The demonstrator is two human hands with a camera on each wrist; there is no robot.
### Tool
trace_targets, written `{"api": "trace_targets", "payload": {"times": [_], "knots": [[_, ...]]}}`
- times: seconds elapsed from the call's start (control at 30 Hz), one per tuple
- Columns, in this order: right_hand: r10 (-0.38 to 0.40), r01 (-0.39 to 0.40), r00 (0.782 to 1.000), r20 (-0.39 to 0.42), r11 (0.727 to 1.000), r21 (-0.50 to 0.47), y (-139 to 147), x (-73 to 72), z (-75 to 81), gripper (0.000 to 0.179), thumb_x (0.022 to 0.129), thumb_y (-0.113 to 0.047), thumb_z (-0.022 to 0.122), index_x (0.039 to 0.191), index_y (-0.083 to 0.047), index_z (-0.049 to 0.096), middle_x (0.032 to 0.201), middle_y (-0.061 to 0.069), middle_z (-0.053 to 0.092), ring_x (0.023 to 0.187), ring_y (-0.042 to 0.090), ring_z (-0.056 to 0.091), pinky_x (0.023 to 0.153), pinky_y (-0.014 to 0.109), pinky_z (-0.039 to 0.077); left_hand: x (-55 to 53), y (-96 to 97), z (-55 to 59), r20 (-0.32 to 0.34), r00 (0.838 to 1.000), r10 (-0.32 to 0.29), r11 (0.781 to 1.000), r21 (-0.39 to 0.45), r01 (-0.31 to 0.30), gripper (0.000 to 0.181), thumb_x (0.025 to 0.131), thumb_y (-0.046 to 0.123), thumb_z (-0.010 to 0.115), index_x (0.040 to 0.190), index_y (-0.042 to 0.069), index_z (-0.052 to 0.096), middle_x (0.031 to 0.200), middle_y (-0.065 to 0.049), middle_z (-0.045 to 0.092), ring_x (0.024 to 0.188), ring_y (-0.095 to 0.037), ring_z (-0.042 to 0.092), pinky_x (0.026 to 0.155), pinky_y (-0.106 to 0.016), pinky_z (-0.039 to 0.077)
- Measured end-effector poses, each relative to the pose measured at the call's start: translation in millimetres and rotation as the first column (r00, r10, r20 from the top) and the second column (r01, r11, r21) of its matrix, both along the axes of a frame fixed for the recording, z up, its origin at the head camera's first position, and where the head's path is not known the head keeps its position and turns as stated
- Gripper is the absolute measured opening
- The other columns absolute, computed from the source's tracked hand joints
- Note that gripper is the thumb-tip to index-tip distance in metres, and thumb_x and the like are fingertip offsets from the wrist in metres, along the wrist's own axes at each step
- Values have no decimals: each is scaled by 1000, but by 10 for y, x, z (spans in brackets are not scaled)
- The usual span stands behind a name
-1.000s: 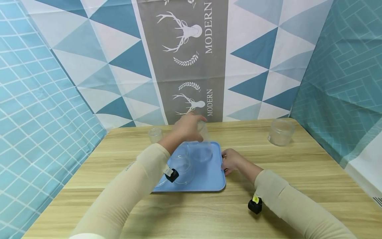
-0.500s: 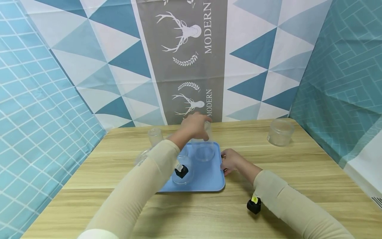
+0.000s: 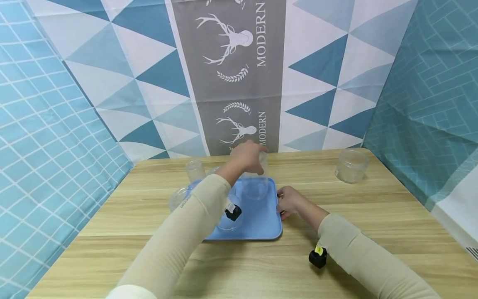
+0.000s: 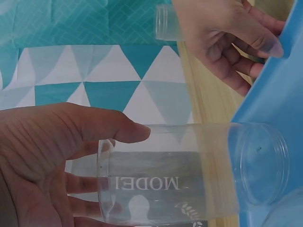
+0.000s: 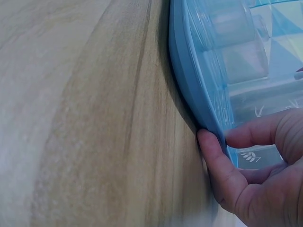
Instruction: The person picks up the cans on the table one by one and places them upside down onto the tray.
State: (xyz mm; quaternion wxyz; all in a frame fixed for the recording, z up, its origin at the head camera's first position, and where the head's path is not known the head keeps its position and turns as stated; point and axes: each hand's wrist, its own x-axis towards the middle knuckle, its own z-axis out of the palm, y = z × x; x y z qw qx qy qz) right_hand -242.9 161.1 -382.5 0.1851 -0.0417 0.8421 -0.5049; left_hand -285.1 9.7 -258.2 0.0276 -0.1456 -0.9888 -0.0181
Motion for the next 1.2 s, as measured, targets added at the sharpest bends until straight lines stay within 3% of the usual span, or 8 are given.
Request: {"api": "trace_targets", "payload": {"times": [0.4,0.57,0.73,1.07,1.2], "knots": [[-10,10,1000,16,1000,-4,-6,-5,-4,67,74,21,61,136,21,32,90,15,48,76,25,59,64,40,60,14,34,-36,0,1000,0,1000,0,0,67,70,27,81,133,34,57,123,-5,52,109,-29,50,79,-44,52],[-5,5,1000,12,1000,-9,-8,1,2,67,75,21,60,136,22,32,91,16,49,76,25,60,64,41,60,23,57,-82,13,999,36,999,35,-36,68,72,25,79,135,35,55,131,-7,47,121,-33,44,81,-55,51],[-3,3,1000,8,1000,-17,-7,6,3,68,74,21,59,136,22,31,93,18,50,76,25,62,64,41,60,38,82,-117,-1,998,60,998,14,-60,64,74,28,78,133,33,54,136,-9,45,126,-36,41,94,-67,40],[-2,3,1000,16,999,-33,-1,21,6,67,75,22,58,136,22,32,93,19,52,74,26,64,65,42,60,118,109,-115,-68,997,23,999,-27,-25,74,69,35,83,136,29,52,134,-9,46,125,-33,42,101,-60,37],[6,-6,1000,9,1000,-18,0,25,13,66,76,21,59,136,22,32,91,17,52,73,24,63,63,41,60,178,114,-76,-91,996,-13,998,-56,8,67,70,37,83,131,26,55,133,-9,47,123,-33,44,101,-57,39]]}}
